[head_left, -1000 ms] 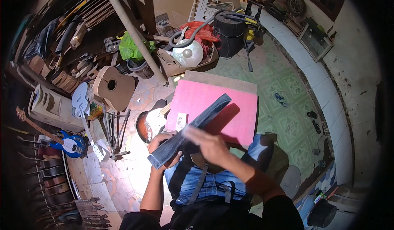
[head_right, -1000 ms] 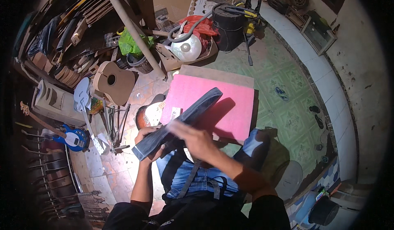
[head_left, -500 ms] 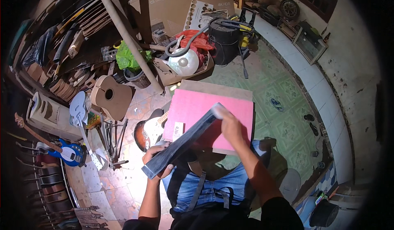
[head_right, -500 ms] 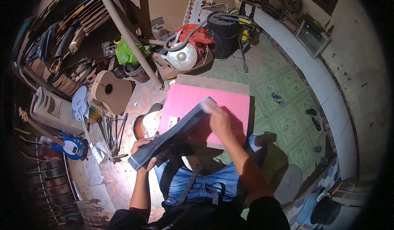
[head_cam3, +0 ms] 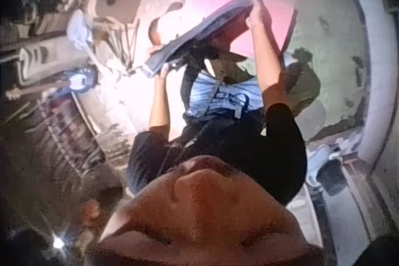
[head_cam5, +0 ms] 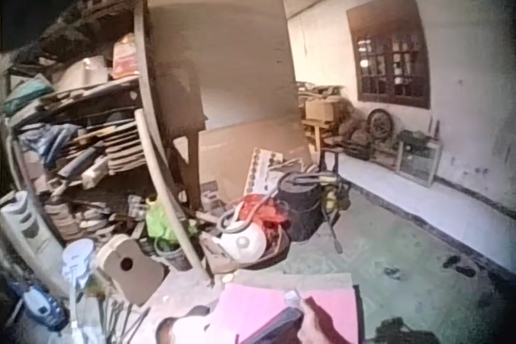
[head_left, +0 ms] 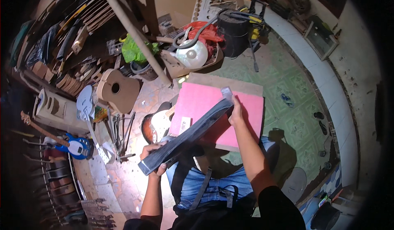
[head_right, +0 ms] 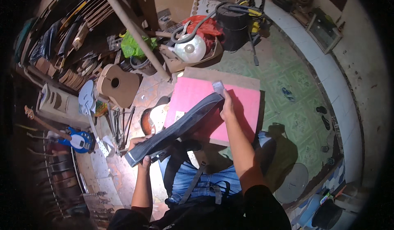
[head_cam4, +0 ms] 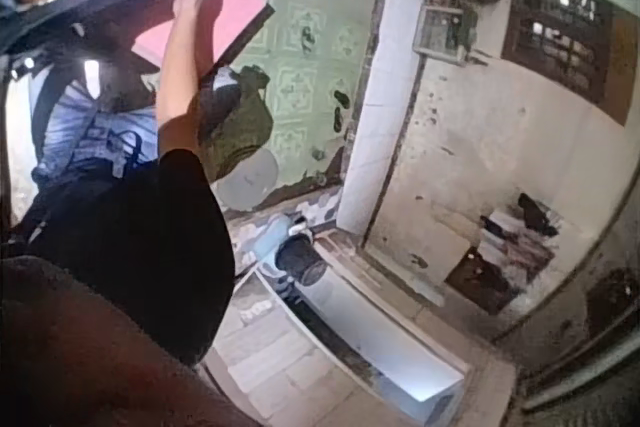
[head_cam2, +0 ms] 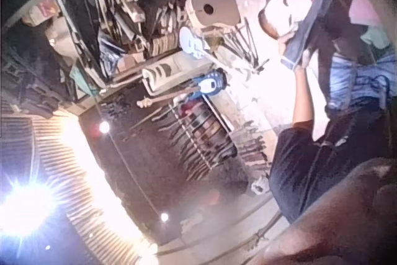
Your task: The person sands the surface and edges of a guitar body with a block and cloth.
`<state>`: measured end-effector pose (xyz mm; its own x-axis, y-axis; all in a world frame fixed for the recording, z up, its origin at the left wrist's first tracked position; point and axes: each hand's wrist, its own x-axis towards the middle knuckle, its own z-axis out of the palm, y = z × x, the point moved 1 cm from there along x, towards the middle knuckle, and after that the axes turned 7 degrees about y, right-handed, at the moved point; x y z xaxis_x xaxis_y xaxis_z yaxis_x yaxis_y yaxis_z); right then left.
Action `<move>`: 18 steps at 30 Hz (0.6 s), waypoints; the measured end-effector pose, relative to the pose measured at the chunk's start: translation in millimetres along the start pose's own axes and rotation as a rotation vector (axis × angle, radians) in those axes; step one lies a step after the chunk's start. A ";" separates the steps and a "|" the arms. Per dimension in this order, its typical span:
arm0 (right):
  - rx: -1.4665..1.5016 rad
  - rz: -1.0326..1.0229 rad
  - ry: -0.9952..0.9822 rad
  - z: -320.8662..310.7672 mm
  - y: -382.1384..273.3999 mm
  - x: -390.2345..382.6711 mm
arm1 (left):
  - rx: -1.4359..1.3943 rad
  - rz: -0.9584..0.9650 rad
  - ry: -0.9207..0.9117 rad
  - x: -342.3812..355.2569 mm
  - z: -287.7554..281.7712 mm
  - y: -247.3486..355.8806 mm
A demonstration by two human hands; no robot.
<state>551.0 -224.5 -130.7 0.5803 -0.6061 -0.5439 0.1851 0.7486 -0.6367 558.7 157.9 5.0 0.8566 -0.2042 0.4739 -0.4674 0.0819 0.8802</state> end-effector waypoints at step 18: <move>-0.004 -0.876 0.125 -35.4 -198.8 -67.7 | -0.778 -0.912 0.419 -15.0 121.2 -72.1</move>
<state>446.8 -341.8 13.4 0.1405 -0.9864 0.0849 0.5199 0.0005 -0.8542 553.1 36.8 -68.7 0.8683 -0.1771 -0.4634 0.4561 0.6525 0.6051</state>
